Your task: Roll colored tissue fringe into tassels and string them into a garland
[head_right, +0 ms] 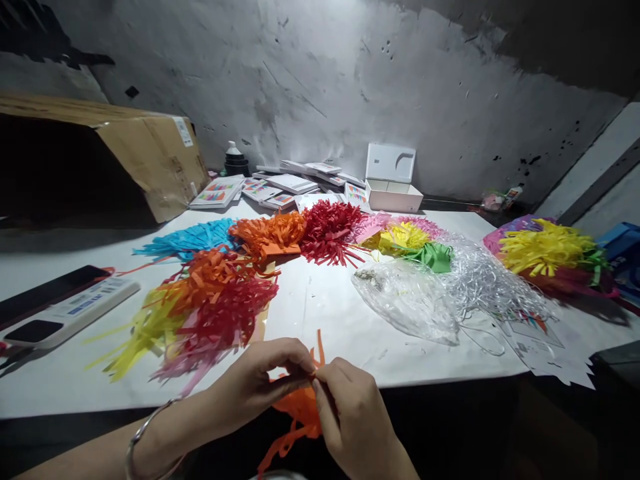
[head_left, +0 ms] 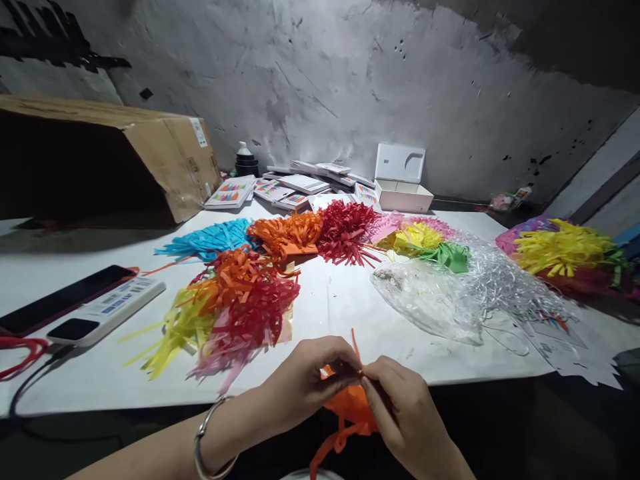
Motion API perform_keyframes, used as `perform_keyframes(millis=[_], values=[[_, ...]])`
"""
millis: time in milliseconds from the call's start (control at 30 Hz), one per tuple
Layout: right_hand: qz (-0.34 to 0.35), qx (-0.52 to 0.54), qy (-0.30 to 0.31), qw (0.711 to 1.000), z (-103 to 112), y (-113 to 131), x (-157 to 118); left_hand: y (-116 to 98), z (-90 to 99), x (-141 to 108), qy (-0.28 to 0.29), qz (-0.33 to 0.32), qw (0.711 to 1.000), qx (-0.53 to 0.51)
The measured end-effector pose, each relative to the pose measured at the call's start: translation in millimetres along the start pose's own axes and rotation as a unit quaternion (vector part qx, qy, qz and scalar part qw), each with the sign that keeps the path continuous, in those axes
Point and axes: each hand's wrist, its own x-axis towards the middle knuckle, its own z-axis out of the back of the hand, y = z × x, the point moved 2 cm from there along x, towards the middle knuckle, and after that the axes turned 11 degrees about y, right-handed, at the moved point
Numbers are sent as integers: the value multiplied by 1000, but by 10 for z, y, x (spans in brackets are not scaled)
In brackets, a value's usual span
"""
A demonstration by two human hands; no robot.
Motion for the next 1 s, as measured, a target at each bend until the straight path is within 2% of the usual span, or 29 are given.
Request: perform_keyframes(millis=[233, 367, 433, 600, 700, 800, 900, 1000], values=[[-12, 4, 14, 1000, -41, -73, -1, 115, 5, 8, -21, 31, 999, -12], [-14, 5, 17, 1000, -122, -160, -8, 196, 23, 8, 24, 64, 993, -96], [-14, 8, 22, 1000, -202, -235, -2, 232, 24, -16, 35, 76, 991, -103], [44, -65, -40, 996, -451, -411, 178, 355, 57, -97, -37, 26, 994, 100], [102, -118, -68, 985, -575, -438, 428, 450, 203, -180, -78, 14, 979, 190], [153, -155, -68, 974, -679, -434, 724, 483, 459, -330, -110, 31, 964, 238], [179, -160, -19, 971, -791, -433, 1026, 467, 719, -521, -143, 64, 955, 253], [182, -136, 72, 971, -882, -435, 1346, 487, 973, -687, -157, 86, 949, 258]])
